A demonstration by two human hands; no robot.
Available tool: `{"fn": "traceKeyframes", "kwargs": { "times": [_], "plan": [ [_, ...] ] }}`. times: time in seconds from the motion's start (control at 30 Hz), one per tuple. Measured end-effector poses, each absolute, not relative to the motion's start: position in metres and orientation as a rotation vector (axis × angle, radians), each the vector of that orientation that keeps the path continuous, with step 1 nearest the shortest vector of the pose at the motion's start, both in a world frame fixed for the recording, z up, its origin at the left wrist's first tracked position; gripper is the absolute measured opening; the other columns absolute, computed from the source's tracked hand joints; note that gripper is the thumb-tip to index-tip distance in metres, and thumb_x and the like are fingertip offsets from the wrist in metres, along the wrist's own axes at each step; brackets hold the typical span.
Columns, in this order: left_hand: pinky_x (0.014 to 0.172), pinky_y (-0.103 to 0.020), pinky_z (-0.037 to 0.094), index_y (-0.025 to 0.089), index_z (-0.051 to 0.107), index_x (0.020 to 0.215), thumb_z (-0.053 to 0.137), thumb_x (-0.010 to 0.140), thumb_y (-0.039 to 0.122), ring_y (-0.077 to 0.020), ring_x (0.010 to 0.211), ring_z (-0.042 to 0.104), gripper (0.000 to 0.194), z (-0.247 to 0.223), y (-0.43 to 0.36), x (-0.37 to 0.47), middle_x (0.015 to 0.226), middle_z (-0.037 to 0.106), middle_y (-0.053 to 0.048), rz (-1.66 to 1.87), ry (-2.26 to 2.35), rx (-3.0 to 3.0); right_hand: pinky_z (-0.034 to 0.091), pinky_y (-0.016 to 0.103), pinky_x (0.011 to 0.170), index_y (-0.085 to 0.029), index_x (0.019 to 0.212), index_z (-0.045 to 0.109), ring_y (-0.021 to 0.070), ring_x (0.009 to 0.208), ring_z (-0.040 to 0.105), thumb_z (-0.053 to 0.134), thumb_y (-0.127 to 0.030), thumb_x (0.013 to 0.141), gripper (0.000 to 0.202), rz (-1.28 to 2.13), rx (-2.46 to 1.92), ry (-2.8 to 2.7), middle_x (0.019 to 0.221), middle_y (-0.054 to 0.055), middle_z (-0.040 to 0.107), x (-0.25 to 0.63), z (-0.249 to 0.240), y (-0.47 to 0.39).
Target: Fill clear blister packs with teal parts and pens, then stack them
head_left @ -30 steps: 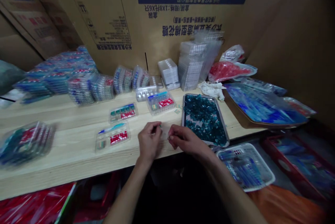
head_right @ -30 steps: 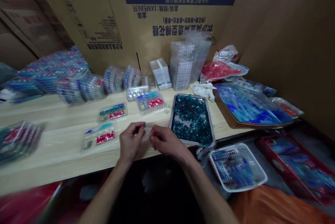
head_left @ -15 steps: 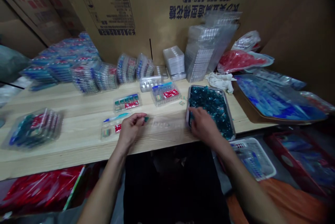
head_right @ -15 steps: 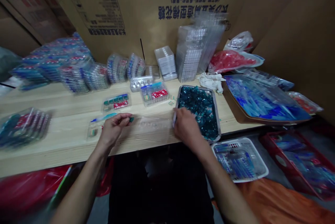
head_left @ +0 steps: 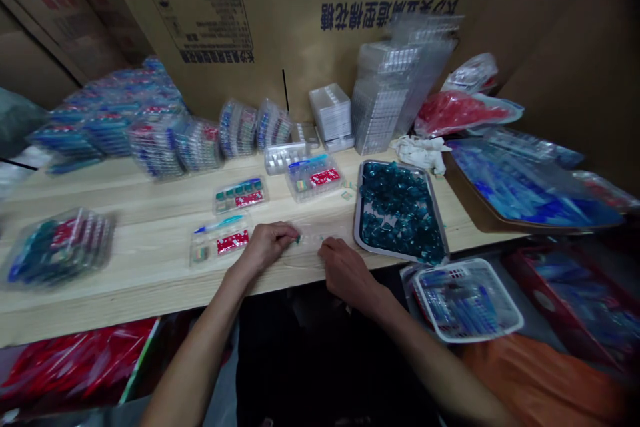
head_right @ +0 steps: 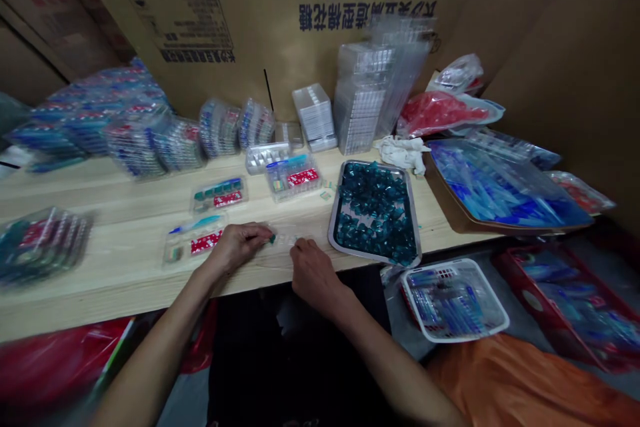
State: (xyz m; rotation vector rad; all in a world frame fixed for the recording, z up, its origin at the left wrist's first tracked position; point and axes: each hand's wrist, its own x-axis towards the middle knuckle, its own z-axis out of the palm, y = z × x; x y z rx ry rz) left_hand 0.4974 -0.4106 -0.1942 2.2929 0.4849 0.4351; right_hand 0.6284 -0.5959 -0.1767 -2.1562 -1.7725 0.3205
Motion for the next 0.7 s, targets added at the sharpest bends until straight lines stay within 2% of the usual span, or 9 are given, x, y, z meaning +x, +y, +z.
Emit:
{"fn": "traceKeyframes", "kwargs": {
  "times": [0.17, 0.3, 0.47, 0.6, 0.7],
  "plan": [
    [0.087, -0.032, 0.051, 0.022, 0.072, 0.1, 0.056, 0.086, 0.019, -0.0192, 0.094, 0.068, 0.021, -0.195, -0.422, 0.491, 0.1, 0.074, -0.006, 0.469, 0.543, 2.416, 0.044, 0.032, 0.091, -0.012, 0.101, 0.064, 0.0224, 0.104, 0.056, 0.046, 0.001, 0.08, 0.031, 0.351, -2.101, -1.703, 0.104, 0.012, 0.063, 0.632, -0.179, -0.596],
    [0.084, -0.03, 0.052, 0.021, 0.064, 0.121, 0.051, 0.085, 0.015, -0.0176, 0.091, 0.067, 0.039, -0.188, -0.425, 0.489, 0.107, 0.072, -0.007, 0.448, 0.534, 2.397, 0.043, 0.032, 0.094, -0.014, 0.116, 0.059, 0.0213, 0.107, 0.057, 0.045, 0.001, 0.079, 0.042, 0.38, -2.07, -1.612, 0.109, 0.011, 0.064, 0.636, -0.178, -0.594],
    [0.095, -0.035, 0.048, 0.02, 0.069, 0.114, 0.05, 0.083, 0.01, -0.0204, 0.104, 0.064, 0.038, -0.181, -0.421, 0.492, 0.11, 0.071, -0.008, 0.345, 0.419, 2.57, 0.045, 0.032, 0.092, -0.015, 0.118, 0.058, 0.0214, 0.105, 0.06, 0.045, 0.001, 0.078, 0.044, 0.398, -2.029, -1.535, 0.111, 0.012, 0.064, 0.638, -0.179, -0.587],
    [0.093, -0.031, 0.049, 0.019, 0.067, 0.115, 0.051, 0.082, 0.009, -0.0198, 0.104, 0.063, 0.038, -0.176, -0.423, 0.494, 0.113, 0.067, -0.008, 0.272, 0.417, 2.655, 0.046, 0.033, 0.091, -0.015, 0.117, 0.058, 0.0213, 0.102, 0.061, 0.045, 0.0, 0.079, 0.043, 0.347, -2.03, -1.488, 0.111, 0.012, 0.063, 0.639, -0.18, -0.583],
    [0.089, -0.033, 0.05, 0.017, 0.067, 0.111, 0.053, 0.084, 0.013, -0.0223, 0.1, 0.062, 0.031, -0.173, -0.428, 0.497, 0.106, 0.066, -0.01, 0.161, 0.485, 2.79, 0.047, 0.033, 0.09, -0.015, 0.114, 0.06, 0.0218, 0.1, 0.061, 0.046, -0.002, 0.08, 0.04, 0.319, -2.029, -1.502, 0.109, 0.012, 0.063, 0.642, -0.18, -0.581]
  ]
}}
